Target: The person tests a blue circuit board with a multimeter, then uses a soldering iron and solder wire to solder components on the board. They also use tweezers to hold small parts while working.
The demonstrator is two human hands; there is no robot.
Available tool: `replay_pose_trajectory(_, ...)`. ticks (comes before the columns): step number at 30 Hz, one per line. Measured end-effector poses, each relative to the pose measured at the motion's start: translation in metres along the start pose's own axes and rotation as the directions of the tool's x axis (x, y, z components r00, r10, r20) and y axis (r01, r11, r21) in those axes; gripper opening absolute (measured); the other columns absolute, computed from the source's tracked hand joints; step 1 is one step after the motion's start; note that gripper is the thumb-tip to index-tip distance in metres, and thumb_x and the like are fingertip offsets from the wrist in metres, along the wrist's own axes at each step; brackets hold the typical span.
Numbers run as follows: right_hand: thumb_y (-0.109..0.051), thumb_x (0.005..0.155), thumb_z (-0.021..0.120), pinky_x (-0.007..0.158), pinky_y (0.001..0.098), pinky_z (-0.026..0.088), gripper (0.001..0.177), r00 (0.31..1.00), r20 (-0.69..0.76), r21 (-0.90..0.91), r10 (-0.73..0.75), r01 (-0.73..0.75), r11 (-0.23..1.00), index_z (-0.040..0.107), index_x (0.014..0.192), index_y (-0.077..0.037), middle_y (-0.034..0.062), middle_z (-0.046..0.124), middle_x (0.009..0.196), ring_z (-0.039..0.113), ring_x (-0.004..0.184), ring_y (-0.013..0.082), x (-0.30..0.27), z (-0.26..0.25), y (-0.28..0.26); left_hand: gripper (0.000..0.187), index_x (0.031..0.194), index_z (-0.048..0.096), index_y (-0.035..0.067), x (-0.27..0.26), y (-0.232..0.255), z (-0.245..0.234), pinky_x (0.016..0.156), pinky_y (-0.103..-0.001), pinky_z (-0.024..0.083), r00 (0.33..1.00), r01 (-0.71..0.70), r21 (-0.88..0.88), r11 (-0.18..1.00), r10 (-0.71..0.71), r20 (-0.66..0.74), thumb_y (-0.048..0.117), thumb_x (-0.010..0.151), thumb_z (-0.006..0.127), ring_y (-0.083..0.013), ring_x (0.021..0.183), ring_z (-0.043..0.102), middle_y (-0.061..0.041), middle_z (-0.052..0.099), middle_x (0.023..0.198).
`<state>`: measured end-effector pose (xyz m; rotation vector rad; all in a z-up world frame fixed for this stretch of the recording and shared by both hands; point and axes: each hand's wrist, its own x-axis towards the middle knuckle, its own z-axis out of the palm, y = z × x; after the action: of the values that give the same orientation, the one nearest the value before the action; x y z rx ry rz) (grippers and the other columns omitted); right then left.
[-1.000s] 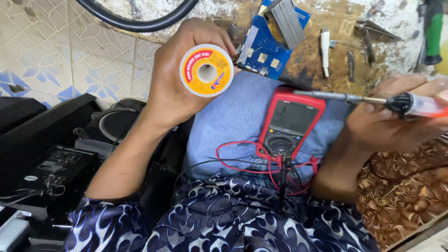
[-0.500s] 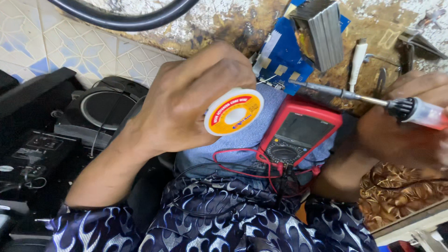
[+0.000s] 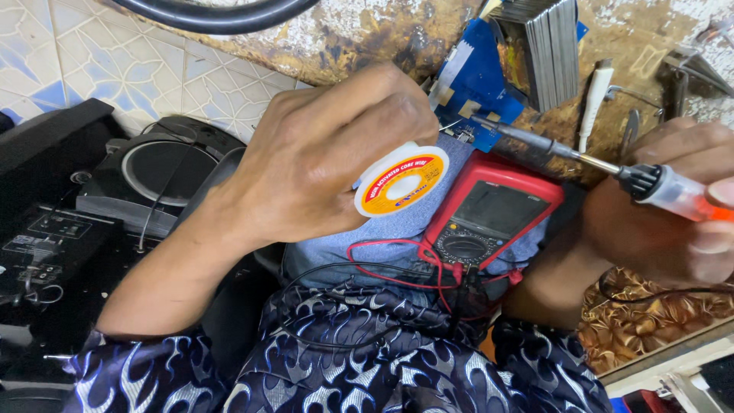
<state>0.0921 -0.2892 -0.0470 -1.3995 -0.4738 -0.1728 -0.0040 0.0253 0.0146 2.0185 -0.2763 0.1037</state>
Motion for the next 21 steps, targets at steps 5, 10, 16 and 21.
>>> replay_pose_trajectory(5, -0.050, 0.098, 0.049, 0.068, 0.0414, 0.030, 0.044, 1.000, 0.027, -0.030, -0.004, 0.005, 1.000, 0.034, 0.078, -0.015, 0.0066, 0.031, 0.069, 0.033, 0.064, 0.0254, -0.002, -0.001, -0.001, 0.010, 0.108, 0.056, 0.000, 0.001, 0.000, 0.000, 0.054, -0.041, 0.036, 1.000, -0.010, 0.006, 1.000, 0.010, -0.007, -0.010, 0.106, 0.057, -0.0283, 0.077, 0.057, -0.013, 0.056, 0.107)
replay_pose_trajectory(10, -0.053, 0.095, 0.044, 0.065, 0.0442, 0.027, 0.048, 1.000, 0.006, -0.059, 0.014, -0.013, 0.998, 0.032, 0.073, -0.012, 0.0086, 0.028, 0.067, 0.030, 0.062, 0.0262, -0.004, -0.001, 0.001, 0.010, 0.108, 0.056, 0.000, 0.001, 0.000, 0.000, 0.054, -0.042, 0.036, 1.000, -0.008, -0.003, 1.000, 0.008, 0.000, -0.009, 0.106, 0.058, -0.0288, 0.078, 0.058, -0.013, 0.057, 0.108)
replay_pose_trajectory(16, -0.049, 0.100, 0.047, 0.055, 0.0424, 0.026, 0.038, 0.995, 0.056, -0.046, -0.088, 0.091, 0.995, 0.040, 0.087, -0.013, 0.0074, 0.030, 0.067, 0.031, 0.059, 0.0248, 0.001, 0.004, 0.001, 0.011, 0.108, 0.056, 0.000, 0.001, 0.000, 0.000, 0.055, -0.042, 0.036, 1.000, -0.002, -0.013, 1.000, 0.002, 0.001, -0.010, 0.105, 0.056, -0.0290, 0.079, 0.058, -0.013, 0.057, 0.108)
replay_pose_trajectory(21, -0.054, 0.099, 0.046, 0.053, 0.0439, 0.027, 0.051, 0.995, 0.024, -0.106, -0.097, 0.099, 0.989, 0.030, 0.074, -0.012, 0.0095, 0.029, 0.064, 0.031, 0.055, 0.0259, -0.001, 0.004, 0.001, 0.011, 0.108, 0.057, 0.001, 0.001, 0.000, 0.000, 0.053, -0.042, 0.034, 1.000, -0.012, 0.002, 1.000, 0.012, -0.015, -0.010, 0.105, 0.056, -0.0283, 0.073, 0.054, -0.013, 0.056, 0.107)
